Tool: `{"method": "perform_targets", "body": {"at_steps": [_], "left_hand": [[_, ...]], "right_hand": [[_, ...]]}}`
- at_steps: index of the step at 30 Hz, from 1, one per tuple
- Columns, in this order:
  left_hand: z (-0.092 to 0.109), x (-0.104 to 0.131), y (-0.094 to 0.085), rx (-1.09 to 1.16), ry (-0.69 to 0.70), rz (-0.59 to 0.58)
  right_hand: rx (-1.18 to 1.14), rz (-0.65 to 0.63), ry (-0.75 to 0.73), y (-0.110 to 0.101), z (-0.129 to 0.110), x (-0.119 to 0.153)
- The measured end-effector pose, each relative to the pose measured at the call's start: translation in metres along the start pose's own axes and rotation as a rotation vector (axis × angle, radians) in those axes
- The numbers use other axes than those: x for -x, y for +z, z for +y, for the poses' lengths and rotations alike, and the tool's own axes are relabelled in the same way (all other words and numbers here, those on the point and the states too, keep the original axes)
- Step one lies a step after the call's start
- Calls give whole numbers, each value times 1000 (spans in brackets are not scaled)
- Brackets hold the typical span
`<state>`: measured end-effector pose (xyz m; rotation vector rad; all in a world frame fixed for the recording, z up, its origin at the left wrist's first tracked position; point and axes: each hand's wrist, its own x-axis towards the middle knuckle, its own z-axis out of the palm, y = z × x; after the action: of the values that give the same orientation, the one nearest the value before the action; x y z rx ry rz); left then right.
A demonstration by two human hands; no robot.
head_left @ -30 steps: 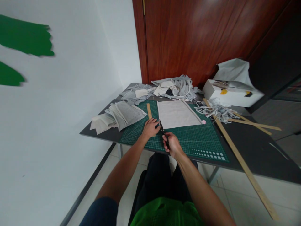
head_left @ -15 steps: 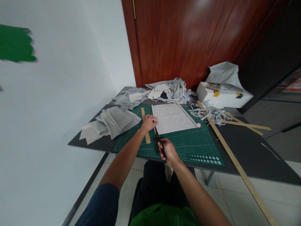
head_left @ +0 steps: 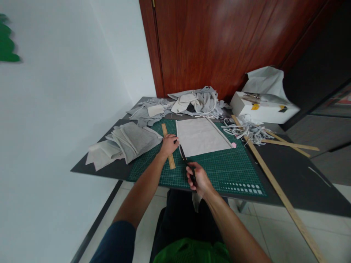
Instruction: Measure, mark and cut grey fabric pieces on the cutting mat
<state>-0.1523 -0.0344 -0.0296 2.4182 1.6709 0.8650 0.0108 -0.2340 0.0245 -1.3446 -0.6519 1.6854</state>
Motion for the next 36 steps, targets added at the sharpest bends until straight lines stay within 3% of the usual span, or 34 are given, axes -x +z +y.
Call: {"method": "perform_targets", "body": {"at_steps": [36], "left_hand": [[4,2,-4,-9,-4,-38]], "right_hand": [[36,63,-58,22,-11,-26]]}}
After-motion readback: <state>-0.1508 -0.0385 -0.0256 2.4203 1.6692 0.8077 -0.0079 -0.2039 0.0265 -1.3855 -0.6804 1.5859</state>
